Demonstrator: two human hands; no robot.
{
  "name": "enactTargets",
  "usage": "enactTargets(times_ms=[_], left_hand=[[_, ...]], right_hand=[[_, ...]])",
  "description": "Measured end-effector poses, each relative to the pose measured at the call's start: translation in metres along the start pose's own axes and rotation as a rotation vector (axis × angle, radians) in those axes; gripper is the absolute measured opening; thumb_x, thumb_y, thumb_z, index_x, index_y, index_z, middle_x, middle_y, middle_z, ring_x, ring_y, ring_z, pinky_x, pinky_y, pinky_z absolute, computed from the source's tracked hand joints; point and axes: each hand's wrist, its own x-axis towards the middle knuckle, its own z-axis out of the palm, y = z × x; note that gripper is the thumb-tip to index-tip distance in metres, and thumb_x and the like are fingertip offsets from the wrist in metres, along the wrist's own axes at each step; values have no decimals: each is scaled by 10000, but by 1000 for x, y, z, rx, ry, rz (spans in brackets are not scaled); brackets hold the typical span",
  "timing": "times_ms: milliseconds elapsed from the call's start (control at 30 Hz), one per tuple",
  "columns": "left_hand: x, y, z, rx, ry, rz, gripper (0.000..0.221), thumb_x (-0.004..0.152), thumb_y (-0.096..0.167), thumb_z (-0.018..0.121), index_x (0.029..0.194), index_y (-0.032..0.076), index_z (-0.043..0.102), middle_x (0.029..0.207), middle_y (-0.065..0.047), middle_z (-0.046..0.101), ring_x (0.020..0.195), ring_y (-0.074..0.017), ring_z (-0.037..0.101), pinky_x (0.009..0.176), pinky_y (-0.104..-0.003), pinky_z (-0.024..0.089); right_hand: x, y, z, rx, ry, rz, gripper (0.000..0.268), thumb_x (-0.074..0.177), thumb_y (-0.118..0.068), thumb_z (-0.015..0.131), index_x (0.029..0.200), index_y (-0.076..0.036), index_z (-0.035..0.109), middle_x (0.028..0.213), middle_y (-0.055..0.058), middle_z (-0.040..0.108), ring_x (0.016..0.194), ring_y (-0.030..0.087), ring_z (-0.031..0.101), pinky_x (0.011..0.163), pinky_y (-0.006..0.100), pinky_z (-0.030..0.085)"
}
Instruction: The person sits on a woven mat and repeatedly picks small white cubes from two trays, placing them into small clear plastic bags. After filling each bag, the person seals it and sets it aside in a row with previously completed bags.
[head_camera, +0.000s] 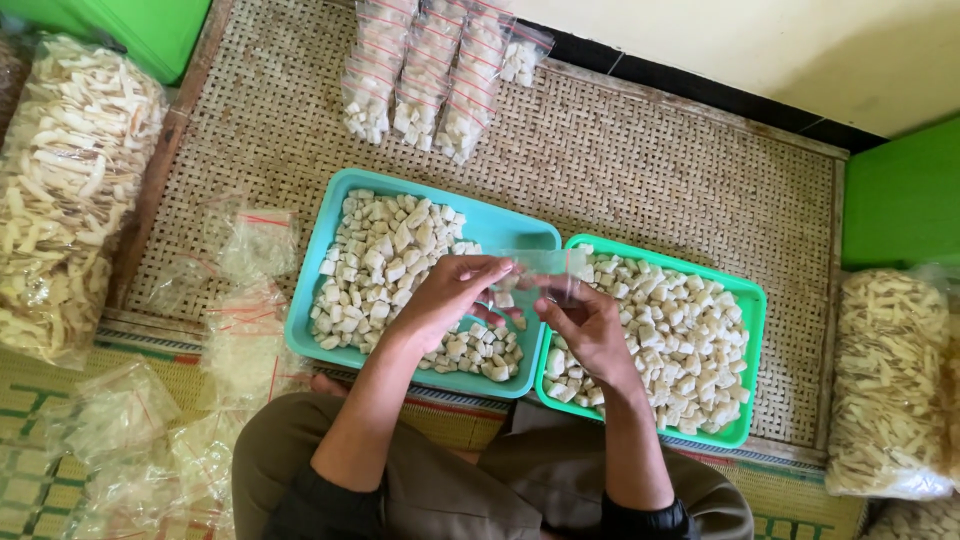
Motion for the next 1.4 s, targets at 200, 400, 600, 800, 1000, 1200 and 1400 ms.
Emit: enactTargets(times_ms=[200,400,600,800,1000,1200,1400], left_hand=[[11,-20,-10,30,-43,12,326,1011,265,665,1023,-51,743,856,-160,670,737,-303,756,626,-372,659],[-1,1,0,-10,-43,15,321,1028,269,638,1001,-37,731,781,-101,590,676,-301,743,564,-383,661],[18,-24,0,-87,55,33,437,1029,425,596,1116,13,712,928,-181,724,708,-284,753,530,-332,608],[36,-42,-30,-302,181,160,359,1034,442,576,1074,103,690,989,-115,759,700,-200,720,553,-280,555],[42,-45,-54,-623,242,229,282,1006,448,600,1000,178,680,993,-55,761,664,-178,691,548,-258,522],[41,-43,-56,-719,289,223,259,970,466,634,967,211,679,984,-27,777,633,-187,683,542,-249,482],[45,-45,-60,-746,301,207,256,962,463,640,965,213,692,960,-47,776,598,-207,653,525,-264,441]], right_hand=[[3,-44,11,11,-153,1,290,901,-22,760,1190,-41,779,665,32,692,673,59,540,599,260,491],[4,-21,4,-6,-191,-36,337,924,-10,717,1254,-67,747,561,60,640,562,59,501,547,235,437],[5,-17,3,15,-145,-64,420,899,4,736,1313,-59,718,661,87,691,614,81,596,588,286,549],[3,14,-11,142,-26,-183,389,953,-16,647,1337,48,636,635,108,610,533,120,552,515,285,520],[5,48,22,-331,143,90,238,947,-146,750,1175,-84,775,806,144,737,724,205,668,636,338,558],[24,89,70,-533,87,-54,203,946,-180,757,1125,-86,777,856,123,684,762,288,679,689,430,575],[65,107,98,-658,210,-82,154,1015,-195,669,1061,-77,754,865,60,623,790,255,665,700,407,570]])
